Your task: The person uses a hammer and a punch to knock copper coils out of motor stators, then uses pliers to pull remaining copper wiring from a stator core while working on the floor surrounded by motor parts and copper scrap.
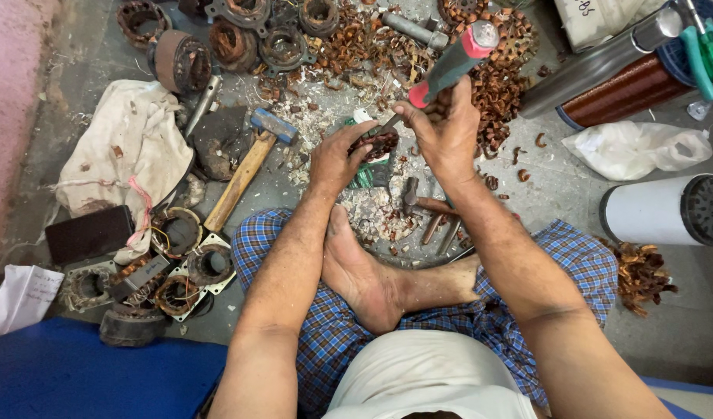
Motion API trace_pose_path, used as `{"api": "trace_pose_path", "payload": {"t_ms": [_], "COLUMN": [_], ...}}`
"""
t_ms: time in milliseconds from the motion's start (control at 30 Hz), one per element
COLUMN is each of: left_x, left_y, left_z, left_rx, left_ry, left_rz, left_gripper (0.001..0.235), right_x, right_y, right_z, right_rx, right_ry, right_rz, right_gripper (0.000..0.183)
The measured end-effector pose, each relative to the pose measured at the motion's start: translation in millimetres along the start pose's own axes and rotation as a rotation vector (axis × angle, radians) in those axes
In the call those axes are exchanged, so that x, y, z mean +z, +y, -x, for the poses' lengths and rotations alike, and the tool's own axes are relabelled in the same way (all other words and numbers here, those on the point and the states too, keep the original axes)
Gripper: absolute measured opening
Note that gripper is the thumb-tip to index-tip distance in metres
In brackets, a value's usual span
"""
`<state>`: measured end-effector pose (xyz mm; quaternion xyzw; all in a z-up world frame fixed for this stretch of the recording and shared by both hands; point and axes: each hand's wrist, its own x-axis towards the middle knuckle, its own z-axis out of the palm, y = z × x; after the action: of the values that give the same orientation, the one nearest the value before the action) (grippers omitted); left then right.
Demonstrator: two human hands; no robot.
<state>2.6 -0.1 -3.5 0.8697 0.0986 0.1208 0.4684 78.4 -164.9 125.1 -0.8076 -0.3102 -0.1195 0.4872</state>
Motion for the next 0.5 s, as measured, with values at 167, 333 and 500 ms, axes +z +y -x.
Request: {"api": "trace_pose_path", "payload": {"t_ms": [167,333,500], "left_x": [1.0,1.1,-1.2], "left_y": [-0.5,-1.4,1.5], "left_z": [-1.6,-0.8,-0.8], "left_rx": [0.0,0.021,0.028], "left_ry": [0.001,0.005,0.016], "left_rz": [-0.001,-0.012,-0.021], "left_gripper": [0.05,0.05,0.05], "right_x": [5.1,7.9,8.5], "right_y": [7.0,7.3,7.2], "right_z": [-0.8,2.2,3.1], "right_rx": [-0.047,-0.019,-0.033], "right_ry": [0.0,0.003,-0.005], "right_rz": [0.022,0.056,0.062], "right_gripper": [0.055,0.056,0.058]}}
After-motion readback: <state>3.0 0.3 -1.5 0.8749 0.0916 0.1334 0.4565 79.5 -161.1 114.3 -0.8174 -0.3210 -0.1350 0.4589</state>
